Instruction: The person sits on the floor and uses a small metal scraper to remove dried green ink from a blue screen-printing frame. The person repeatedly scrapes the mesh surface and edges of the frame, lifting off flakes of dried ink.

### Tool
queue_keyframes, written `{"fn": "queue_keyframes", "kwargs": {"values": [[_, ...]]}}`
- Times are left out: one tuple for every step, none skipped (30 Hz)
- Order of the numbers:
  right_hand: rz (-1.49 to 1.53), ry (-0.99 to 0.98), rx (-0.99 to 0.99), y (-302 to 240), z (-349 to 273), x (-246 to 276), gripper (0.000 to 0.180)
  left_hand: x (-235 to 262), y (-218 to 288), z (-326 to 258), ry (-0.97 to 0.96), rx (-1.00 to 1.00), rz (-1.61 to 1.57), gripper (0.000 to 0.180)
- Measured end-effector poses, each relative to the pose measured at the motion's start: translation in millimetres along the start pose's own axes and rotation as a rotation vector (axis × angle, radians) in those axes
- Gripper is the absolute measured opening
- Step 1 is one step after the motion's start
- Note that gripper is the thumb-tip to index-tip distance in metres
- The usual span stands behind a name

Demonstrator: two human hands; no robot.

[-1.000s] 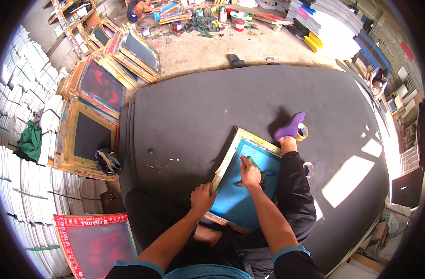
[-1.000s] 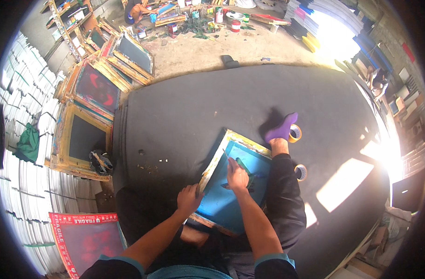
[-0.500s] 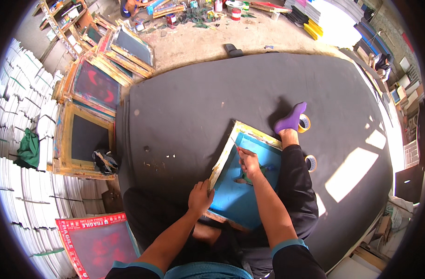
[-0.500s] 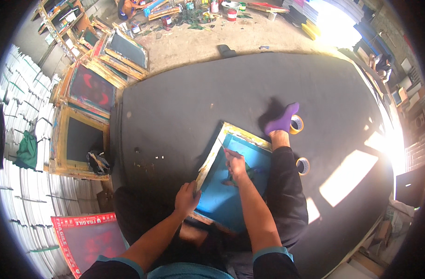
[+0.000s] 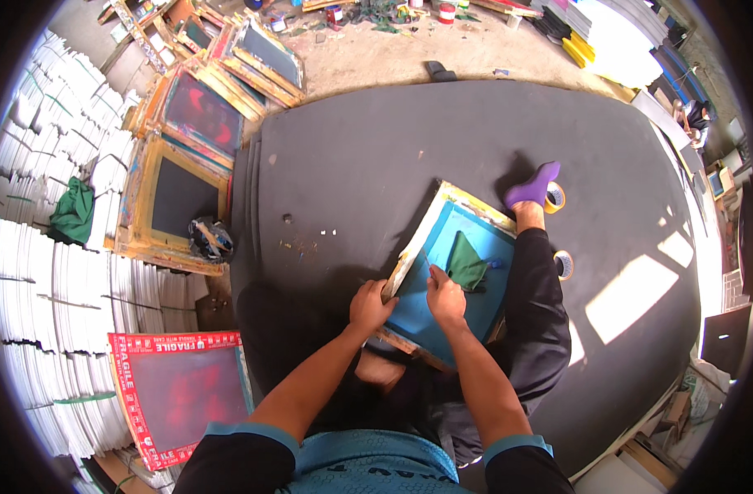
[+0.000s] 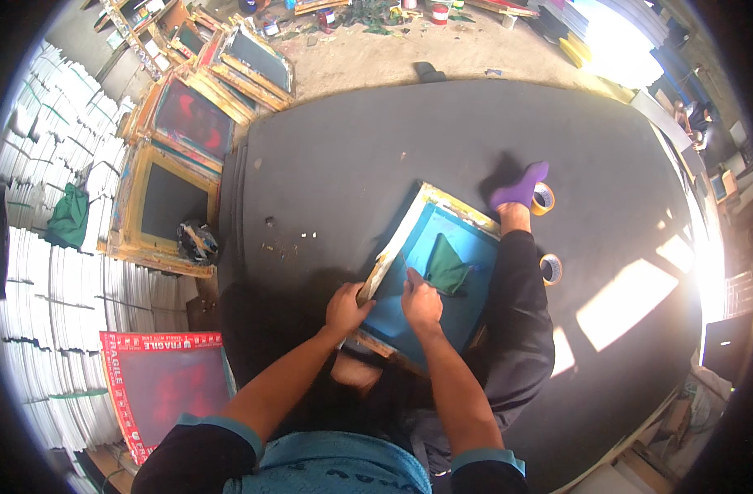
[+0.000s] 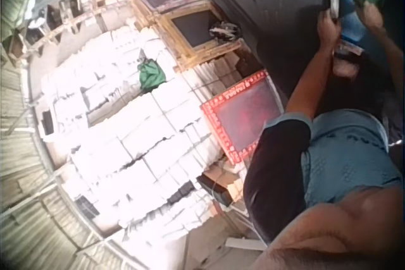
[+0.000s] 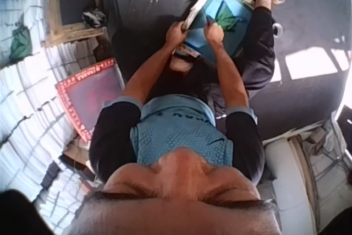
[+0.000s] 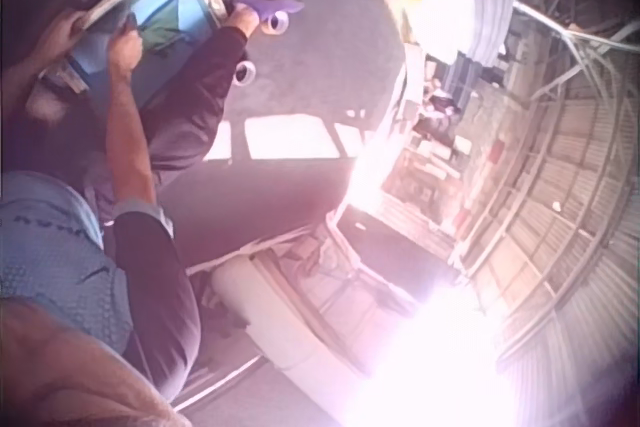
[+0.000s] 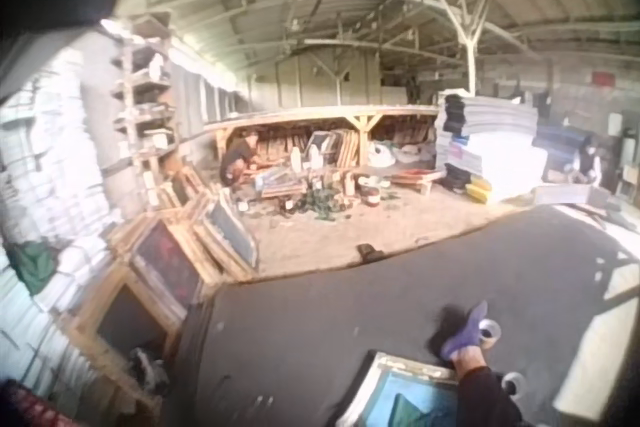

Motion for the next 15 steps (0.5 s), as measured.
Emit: {"fn": "queue_keyframes", "kwargs": {"values": [[-0.071, -0.041, -0.001, 1, -5, -3, 0.037, 1, -5, -4, -0.038, 0.03, 0.014, 0.053], [-0.077, -0.085, -0.002, 3, -16, -9, 0.037, 2, -10, -8, -0.076, 0.059, 0.027, 0.054], [-0.085, -0.131, -0.003, -3, -33, -8, 0.036, 5, -13, -14, -0.158, 0.111, 0.058, 0.056], [-0.091, -0.172, 0.0, -8, -47, -8, 0.036, 10, -16, -19, -0.175, 0.12, 0.065, 0.057], [-0.037, -0.1, 0.007, -9, -59, -6, 0.033, 13, -18, -24, -0.192, 0.129, 0.071, 0.057], [0.01, -0.083, 0.058, -12, -70, -4, 0.033, 15, -20, -32, -0.213, 0.142, 0.076, 0.057], [0.057, -0.067, 0.108, -16, -81, 0, 0.033, 18, -19, -37, -0.216, 0.131, 0.075, 0.058], [0.105, -0.05, 0.158, -17, -90, 0, 0.034, 22, -19, -40, -0.218, 0.121, 0.073, 0.059], [0.114, -0.034, 0.239, -16, -97, -6, 0.035, 26, -16, -40, -0.219, 0.103, 0.072, 0.06], [0.086, -0.047, 0.26, -14, -104, -13, 0.035, 27, -18, -40, -0.248, 0.132, 0.073, 0.06], [0.059, -0.06, 0.281, -13, -110, -22, 0.035, 27, -19, -41, -0.278, 0.159, 0.073, 0.06], [0.031, -0.073, 0.302, -16, -115, -28, 0.036, 27, -19, -40, -0.307, 0.187, 0.073, 0.061], [-0.008, -0.081, 0.315, -19, -119, -32, 0.037, 29, -18, -39, -0.322, 0.201, 0.063, 0.06], [-0.038, -0.089, 0.301, -19, -120, -34, 0.036, 31, -17, -37, -0.339, 0.214, 0.053, 0.06], [-0.067, -0.098, 0.29, -24, -122, -33, 0.035, 33, -16, -38, -0.354, 0.229, 0.045, 0.059]]}}
Point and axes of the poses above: each hand's wrist, its own z-axis towards the middle knuckle, its own x-axis out of the back of the hand, y = z × x, the point moved 5 cm from there along z, towards the middle knuckle, and after that the axes turned 7 degrees about -y, right-handed, at the moved point
